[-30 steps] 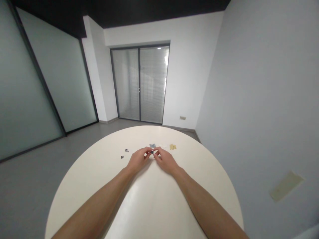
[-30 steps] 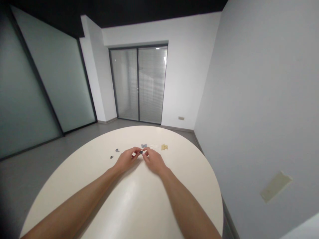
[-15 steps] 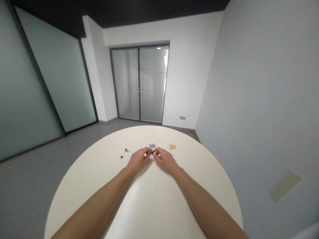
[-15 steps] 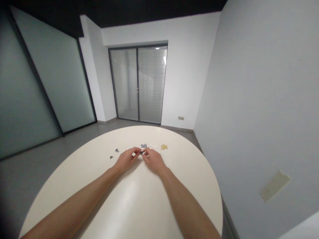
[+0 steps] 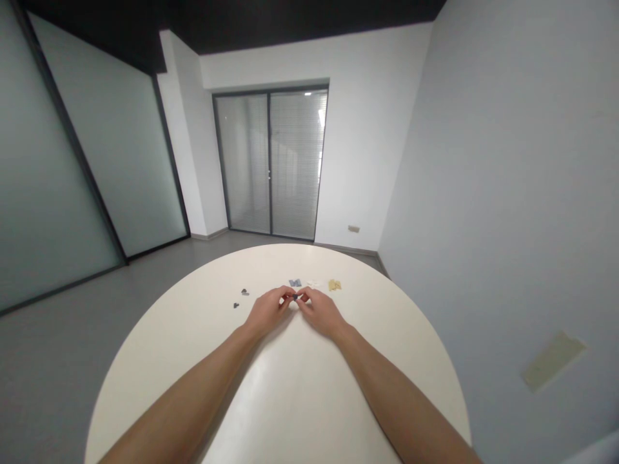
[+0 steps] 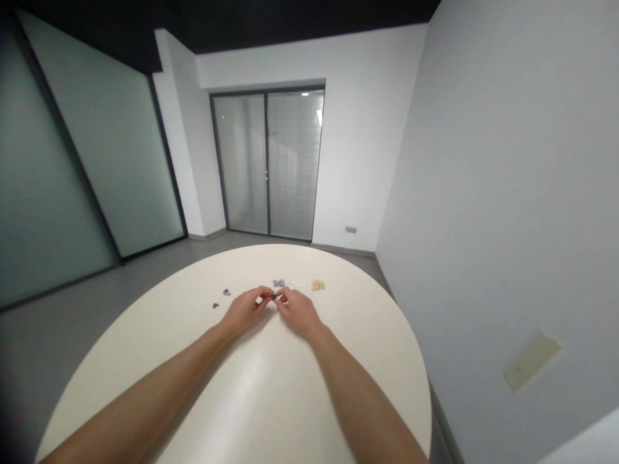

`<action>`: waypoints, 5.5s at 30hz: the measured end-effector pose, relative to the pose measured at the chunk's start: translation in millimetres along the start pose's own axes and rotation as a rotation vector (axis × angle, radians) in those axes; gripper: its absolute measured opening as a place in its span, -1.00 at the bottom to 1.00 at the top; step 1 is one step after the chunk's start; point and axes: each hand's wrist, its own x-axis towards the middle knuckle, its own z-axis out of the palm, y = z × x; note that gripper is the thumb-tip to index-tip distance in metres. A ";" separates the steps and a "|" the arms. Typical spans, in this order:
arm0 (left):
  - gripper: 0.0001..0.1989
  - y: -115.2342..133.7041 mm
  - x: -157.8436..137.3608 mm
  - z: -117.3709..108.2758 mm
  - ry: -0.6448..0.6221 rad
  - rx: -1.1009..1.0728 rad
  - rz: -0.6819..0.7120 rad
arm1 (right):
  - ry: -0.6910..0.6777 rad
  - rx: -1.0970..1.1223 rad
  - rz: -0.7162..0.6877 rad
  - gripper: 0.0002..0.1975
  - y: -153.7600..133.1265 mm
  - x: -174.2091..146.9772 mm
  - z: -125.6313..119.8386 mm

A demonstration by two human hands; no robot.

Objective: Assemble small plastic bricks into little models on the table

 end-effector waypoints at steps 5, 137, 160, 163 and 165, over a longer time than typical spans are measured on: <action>-0.77 -0.1 -0.1 0.4 0.007 -0.003 0.002 | 0.002 -0.009 -0.001 -0.83 1.9 0.4 1.0; -0.79 3.2 -0.8 -1.6 -0.045 -0.030 -0.019 | -0.063 -0.201 -0.074 -0.65 13.6 3.6 2.4; -0.78 6.0 -0.9 -4.8 -0.063 0.069 -0.008 | -0.120 -0.256 -0.130 -0.59 12.2 2.5 2.6; -0.78 7.9 -1.2 -5.5 -0.056 0.071 -0.009 | -0.128 -0.259 -0.124 -0.59 11.9 2.9 2.8; -0.78 8.6 -1.3 -5.6 -0.057 0.072 -0.021 | -0.134 -0.254 -0.119 -0.58 12.1 3.0 3.0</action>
